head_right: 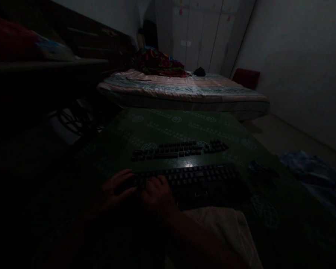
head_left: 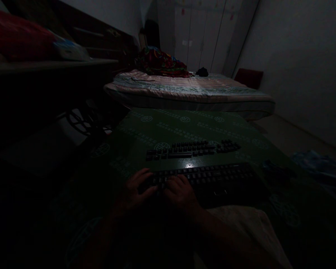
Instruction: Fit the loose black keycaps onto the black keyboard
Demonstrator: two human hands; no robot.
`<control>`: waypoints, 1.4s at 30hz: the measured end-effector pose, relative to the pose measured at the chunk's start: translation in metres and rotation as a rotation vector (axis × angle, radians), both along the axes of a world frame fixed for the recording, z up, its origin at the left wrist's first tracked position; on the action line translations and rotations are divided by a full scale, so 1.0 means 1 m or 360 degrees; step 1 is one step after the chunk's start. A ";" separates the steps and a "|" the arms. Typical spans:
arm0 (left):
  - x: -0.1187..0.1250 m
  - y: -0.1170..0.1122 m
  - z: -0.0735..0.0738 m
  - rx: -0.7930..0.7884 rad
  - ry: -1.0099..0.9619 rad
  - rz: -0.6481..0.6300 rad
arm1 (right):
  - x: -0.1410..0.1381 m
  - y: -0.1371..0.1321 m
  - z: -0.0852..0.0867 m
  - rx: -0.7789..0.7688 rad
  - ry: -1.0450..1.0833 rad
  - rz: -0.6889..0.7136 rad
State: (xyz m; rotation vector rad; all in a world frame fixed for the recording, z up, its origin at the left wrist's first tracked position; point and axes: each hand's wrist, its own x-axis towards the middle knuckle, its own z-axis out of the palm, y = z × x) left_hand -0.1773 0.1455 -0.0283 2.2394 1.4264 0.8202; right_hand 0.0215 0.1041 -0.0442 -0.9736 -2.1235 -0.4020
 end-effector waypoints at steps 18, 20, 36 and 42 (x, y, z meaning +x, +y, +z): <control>0.001 0.004 -0.001 0.0028 -0.0010 -0.0015 | -0.001 0.002 0.001 0.0032 0.0012 0.0009; 0.000 0.005 0.000 0.0031 -0.0002 -0.0008 | -0.001 0.002 0.000 -0.0016 -0.0009 0.0006; 0.003 0.005 0.002 -0.0017 -0.0020 -0.0015 | 0.000 0.005 -0.001 -0.0034 -0.0042 0.0007; 0.003 0.005 0.001 -0.0006 -0.0024 0.0021 | 0.000 0.005 -0.002 -0.0070 -0.0071 0.0004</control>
